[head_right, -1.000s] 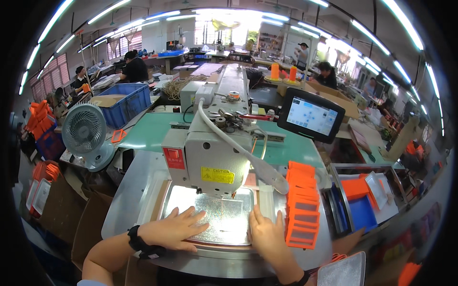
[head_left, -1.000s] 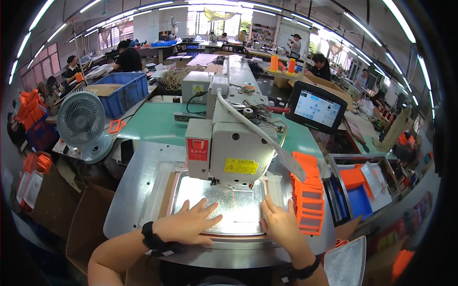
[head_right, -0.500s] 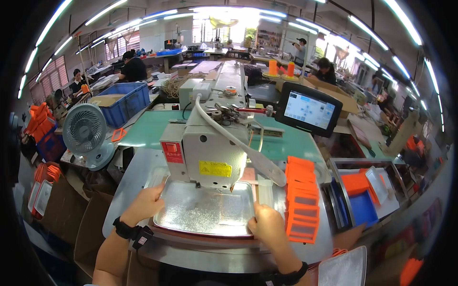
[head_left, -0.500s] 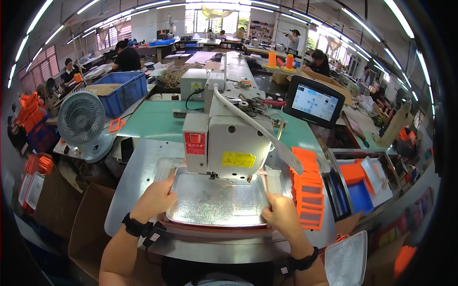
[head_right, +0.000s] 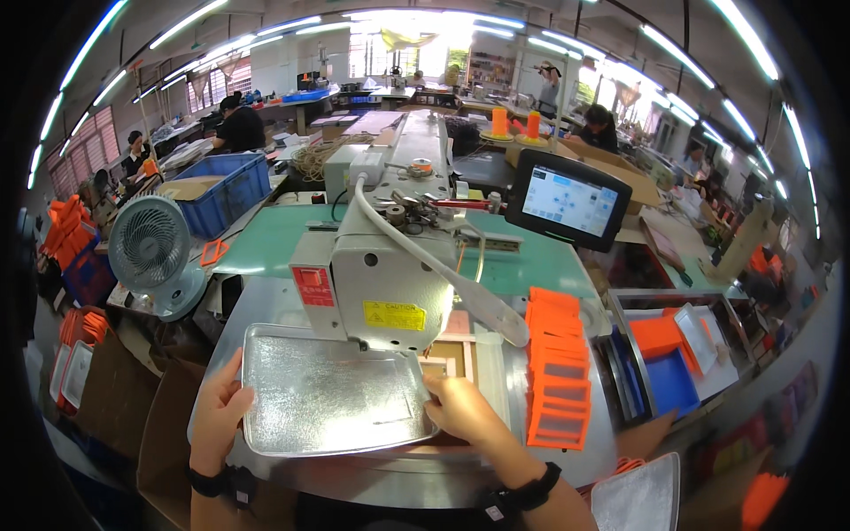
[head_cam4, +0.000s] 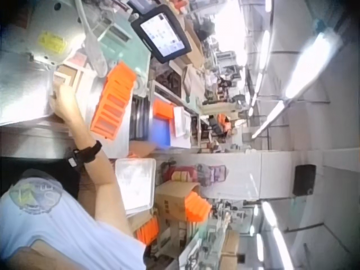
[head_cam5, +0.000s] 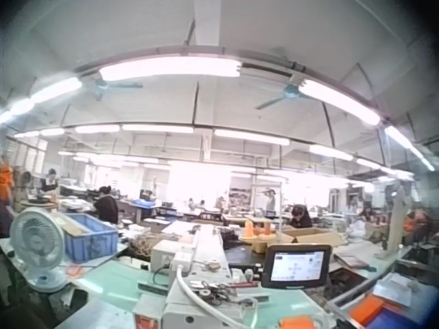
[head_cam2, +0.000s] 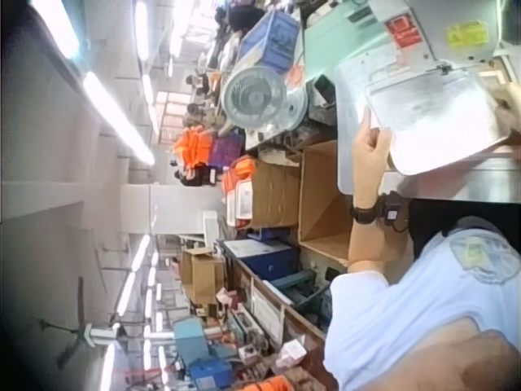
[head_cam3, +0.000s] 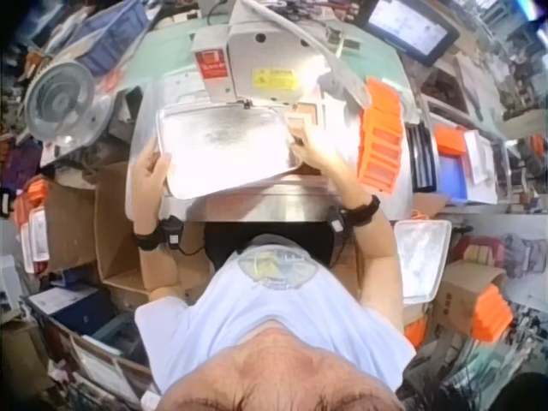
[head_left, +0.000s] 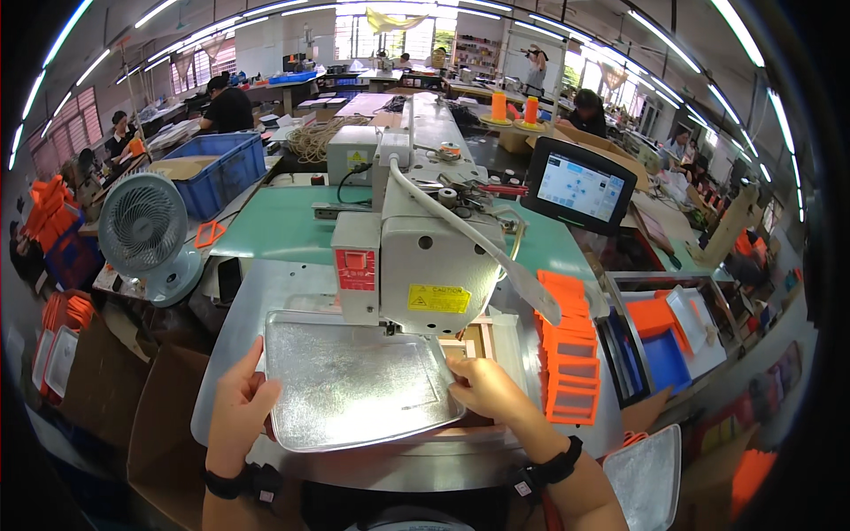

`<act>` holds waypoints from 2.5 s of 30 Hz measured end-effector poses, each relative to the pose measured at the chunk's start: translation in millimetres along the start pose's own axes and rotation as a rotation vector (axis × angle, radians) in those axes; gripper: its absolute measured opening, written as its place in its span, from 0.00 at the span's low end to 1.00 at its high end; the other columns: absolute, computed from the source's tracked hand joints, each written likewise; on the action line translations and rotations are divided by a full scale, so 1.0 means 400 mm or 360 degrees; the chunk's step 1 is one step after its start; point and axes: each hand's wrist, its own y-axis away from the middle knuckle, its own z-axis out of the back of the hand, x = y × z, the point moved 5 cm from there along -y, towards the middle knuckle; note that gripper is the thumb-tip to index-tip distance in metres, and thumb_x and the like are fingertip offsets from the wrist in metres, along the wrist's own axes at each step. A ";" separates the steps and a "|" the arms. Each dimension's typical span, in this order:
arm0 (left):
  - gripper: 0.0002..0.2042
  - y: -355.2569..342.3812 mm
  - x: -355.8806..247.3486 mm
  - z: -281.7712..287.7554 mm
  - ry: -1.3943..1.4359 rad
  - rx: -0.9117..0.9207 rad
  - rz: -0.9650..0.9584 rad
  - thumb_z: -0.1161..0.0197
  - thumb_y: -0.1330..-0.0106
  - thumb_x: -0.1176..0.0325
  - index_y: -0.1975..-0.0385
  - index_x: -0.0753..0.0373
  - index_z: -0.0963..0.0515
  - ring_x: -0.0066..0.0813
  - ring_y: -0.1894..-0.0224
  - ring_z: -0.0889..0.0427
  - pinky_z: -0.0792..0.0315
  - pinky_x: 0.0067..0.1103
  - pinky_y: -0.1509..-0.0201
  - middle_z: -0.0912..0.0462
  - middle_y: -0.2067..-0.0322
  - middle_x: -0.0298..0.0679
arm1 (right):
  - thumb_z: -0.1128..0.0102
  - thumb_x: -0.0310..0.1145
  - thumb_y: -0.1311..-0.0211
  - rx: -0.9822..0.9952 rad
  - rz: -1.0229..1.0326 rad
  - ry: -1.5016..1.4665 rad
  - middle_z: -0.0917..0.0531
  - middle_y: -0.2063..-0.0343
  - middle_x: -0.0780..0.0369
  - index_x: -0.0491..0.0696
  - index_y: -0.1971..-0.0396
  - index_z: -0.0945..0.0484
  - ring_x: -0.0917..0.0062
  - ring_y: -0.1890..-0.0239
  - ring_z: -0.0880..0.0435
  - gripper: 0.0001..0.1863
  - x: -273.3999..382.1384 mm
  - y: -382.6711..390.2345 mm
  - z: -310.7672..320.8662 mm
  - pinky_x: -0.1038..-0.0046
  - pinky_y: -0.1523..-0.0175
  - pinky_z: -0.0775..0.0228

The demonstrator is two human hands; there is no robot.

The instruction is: Operating an industrial sewing machine to assemble orange first aid bags by placing components and running the stitching cycle.

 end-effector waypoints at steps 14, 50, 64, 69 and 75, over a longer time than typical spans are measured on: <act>0.38 0.188 0.168 -0.048 0.0213 -0.0489 -0.0550 0.40 0.31 0.49 0.29 0.66 0.45 0.33 0.36 0.30 0.32 0.29 0.35 0.32 0.35 0.42 | 0.38 0.26 0.40 0.0289 -0.0144 -0.0520 0.17 0.75 0.58 0.41 0.50 0.20 0.74 0.74 0.18 0.17 0.132 -0.032 -0.127 0.71 0.67 0.26; 0.16 0.047 0.063 -0.009 0.1833 -0.0398 -0.0339 0.43 0.27 0.70 0.41 0.61 0.30 0.33 0.41 0.24 0.29 0.39 0.34 0.24 0.43 0.37 | 0.38 0.30 0.36 -0.0435 0.0287 -0.0434 0.17 0.76 0.60 0.41 0.63 0.18 0.76 0.75 0.21 0.08 -0.019 -0.050 0.018 0.74 0.66 0.26; 0.14 0.034 0.036 -0.031 0.2419 0.0105 -0.0192 0.47 0.24 0.67 0.43 0.63 0.26 0.32 0.40 0.23 0.28 0.34 0.35 0.19 0.44 0.38 | 0.37 0.26 0.35 -0.0126 -0.0057 -0.0795 0.19 0.75 0.68 0.42 0.68 0.18 0.89 0.78 0.25 0.04 0.095 0.039 0.098 0.82 0.72 0.32; 0.15 0.006 0.043 -0.093 0.2352 0.0030 -0.0064 0.45 0.26 0.68 0.43 0.63 0.28 0.32 0.41 0.21 0.24 0.31 0.38 0.20 0.44 0.39 | 0.36 0.29 0.38 -0.0592 -0.0196 -0.1068 0.22 0.80 0.67 0.41 0.73 0.19 0.88 0.80 0.27 0.07 0.049 0.003 0.112 0.81 0.75 0.35; 0.14 0.007 0.102 -0.069 0.2289 -0.0105 0.0005 0.44 0.26 0.67 0.44 0.63 0.28 0.32 0.43 0.20 0.23 0.31 0.40 0.20 0.45 0.37 | 0.41 0.34 0.35 -0.0270 -0.0309 -0.1433 0.21 0.81 0.66 0.43 0.74 0.19 0.85 0.82 0.26 0.11 -0.028 -0.059 0.047 0.80 0.76 0.34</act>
